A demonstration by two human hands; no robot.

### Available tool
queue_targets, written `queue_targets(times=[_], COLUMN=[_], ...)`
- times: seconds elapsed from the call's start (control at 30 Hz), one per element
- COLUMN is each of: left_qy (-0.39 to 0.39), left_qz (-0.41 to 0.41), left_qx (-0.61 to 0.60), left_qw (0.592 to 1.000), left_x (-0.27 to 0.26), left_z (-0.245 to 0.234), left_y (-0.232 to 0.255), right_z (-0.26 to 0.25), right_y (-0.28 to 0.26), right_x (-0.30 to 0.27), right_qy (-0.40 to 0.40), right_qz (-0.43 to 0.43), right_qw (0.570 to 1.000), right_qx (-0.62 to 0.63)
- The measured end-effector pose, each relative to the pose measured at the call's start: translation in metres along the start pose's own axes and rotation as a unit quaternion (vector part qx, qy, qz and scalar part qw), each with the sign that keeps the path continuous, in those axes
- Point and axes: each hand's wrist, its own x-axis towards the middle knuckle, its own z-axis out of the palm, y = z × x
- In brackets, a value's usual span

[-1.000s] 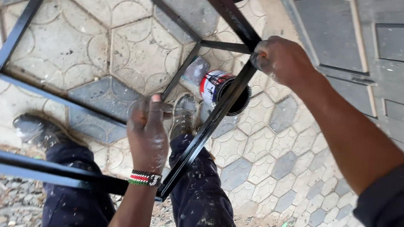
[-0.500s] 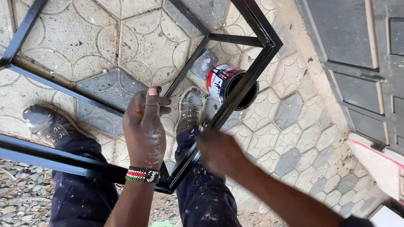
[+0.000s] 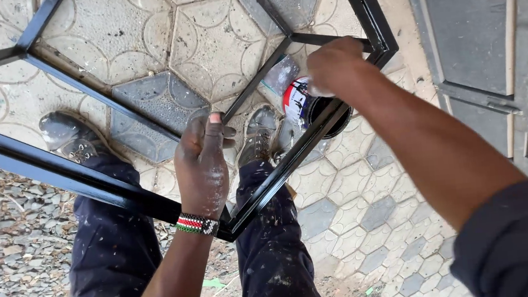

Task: Applying black paint to a metal furniture frame using a small foam applicator

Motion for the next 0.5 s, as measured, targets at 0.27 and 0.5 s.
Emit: queue_targets(times=[0.27, 0.5], left_qy=[-0.013, -0.099], left_qz=[-0.061, -0.09], left_qx=[0.017, 0.118], left_qw=[0.998, 0.984], left_x=[-0.012, -0.01], left_z=[-0.026, -0.032], left_y=[0.057, 0.067], right_z=[0.005, -0.081], right_y=[-0.178, -0.097], right_x=[-0.037, -0.154], right_qy=[-0.233, -0.147], right_qz=[-0.127, -0.016], right_qw=[0.943, 0.845], right_qx=[0.202, 0.514])
